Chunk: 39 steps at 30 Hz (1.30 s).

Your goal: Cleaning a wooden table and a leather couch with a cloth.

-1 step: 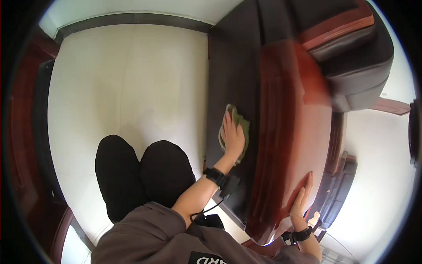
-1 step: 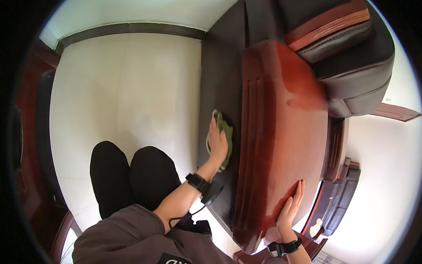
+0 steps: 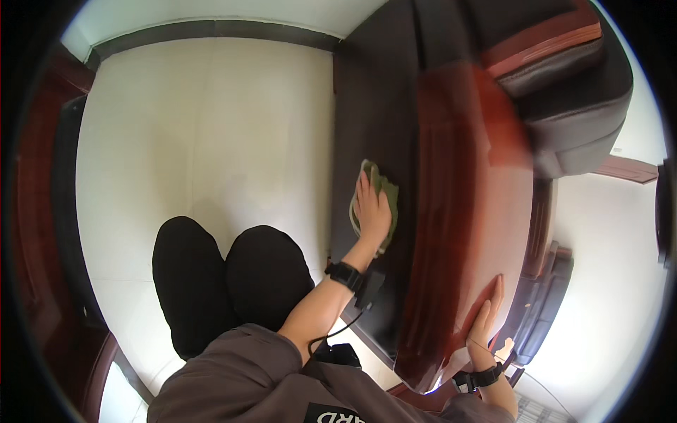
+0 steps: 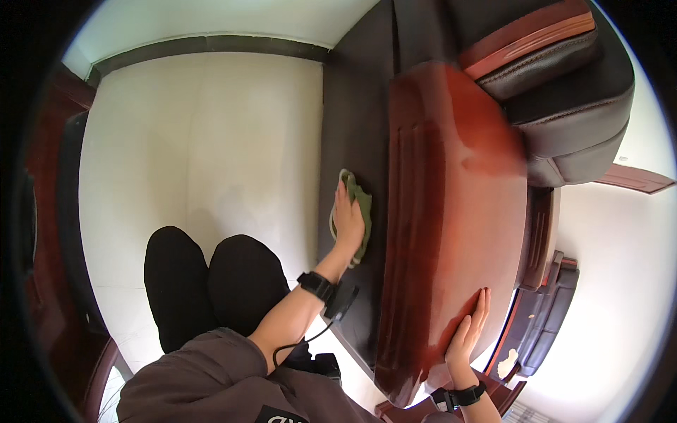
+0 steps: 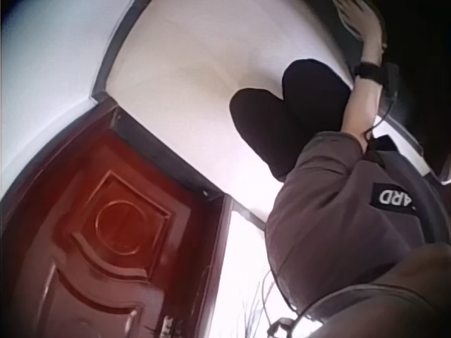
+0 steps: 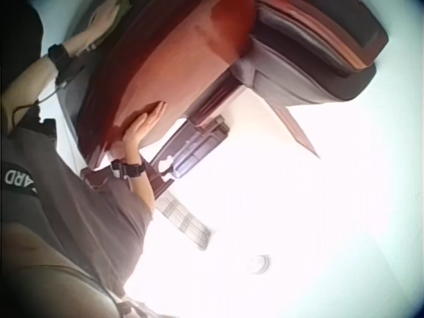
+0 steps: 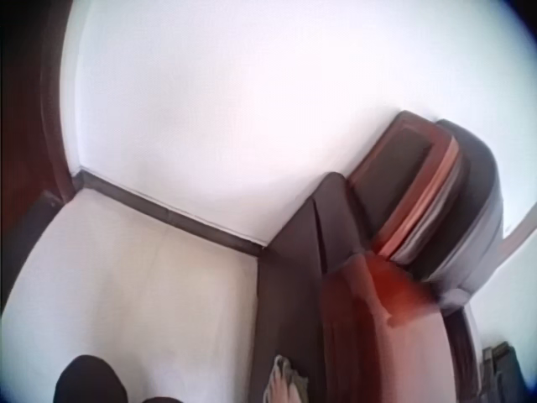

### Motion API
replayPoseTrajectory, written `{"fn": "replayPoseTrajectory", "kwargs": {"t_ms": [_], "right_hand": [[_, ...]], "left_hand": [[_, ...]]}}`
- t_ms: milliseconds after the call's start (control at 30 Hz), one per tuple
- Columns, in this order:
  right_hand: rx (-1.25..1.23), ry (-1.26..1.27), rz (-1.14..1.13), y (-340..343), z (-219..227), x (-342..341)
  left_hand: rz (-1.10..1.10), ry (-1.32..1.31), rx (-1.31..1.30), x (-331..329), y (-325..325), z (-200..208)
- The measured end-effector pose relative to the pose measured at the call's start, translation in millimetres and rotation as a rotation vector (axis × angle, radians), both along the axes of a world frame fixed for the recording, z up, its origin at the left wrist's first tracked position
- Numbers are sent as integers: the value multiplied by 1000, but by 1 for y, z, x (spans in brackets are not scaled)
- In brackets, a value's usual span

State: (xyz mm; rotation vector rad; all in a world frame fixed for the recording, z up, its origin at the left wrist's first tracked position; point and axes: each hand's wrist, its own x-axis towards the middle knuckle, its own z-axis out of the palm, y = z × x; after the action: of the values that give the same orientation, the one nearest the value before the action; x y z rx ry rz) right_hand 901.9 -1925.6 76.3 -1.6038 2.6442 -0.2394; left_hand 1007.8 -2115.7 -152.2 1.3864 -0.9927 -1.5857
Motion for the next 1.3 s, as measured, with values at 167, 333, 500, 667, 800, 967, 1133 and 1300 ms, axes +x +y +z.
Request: {"fn": "replayPoseTrajectory", "kwargs": {"t_ms": [167, 333, 500, 667, 800, 967, 1133, 1300], "right_hand": [[13, 8, 6, -2, 2, 0], [4, -33, 46, -8, 3, 5], [18, 18, 16, -4, 6, 1], [9, -20, 34, -9, -3, 8], [18, 34, -9, -3, 8, 7], [32, 43, -34, -5, 5, 7], [33, 33, -47, -8, 3, 9], [51, 36, -65, -9, 6, 12]], "left_hand": [[131, 10, 0, -20, -42, -54], [39, 396, 416, -15, -92, -150], [-81, 505, 688, -20, -78, -184], [98, 377, 723, -7, -84, -225], [77, 518, 700, -22, -79, -145], [-44, 439, 712, 16, -97, -56], [-176, 375, 732, 33, -122, -22], [-19, 297, 797, -1, -159, -68]]}}
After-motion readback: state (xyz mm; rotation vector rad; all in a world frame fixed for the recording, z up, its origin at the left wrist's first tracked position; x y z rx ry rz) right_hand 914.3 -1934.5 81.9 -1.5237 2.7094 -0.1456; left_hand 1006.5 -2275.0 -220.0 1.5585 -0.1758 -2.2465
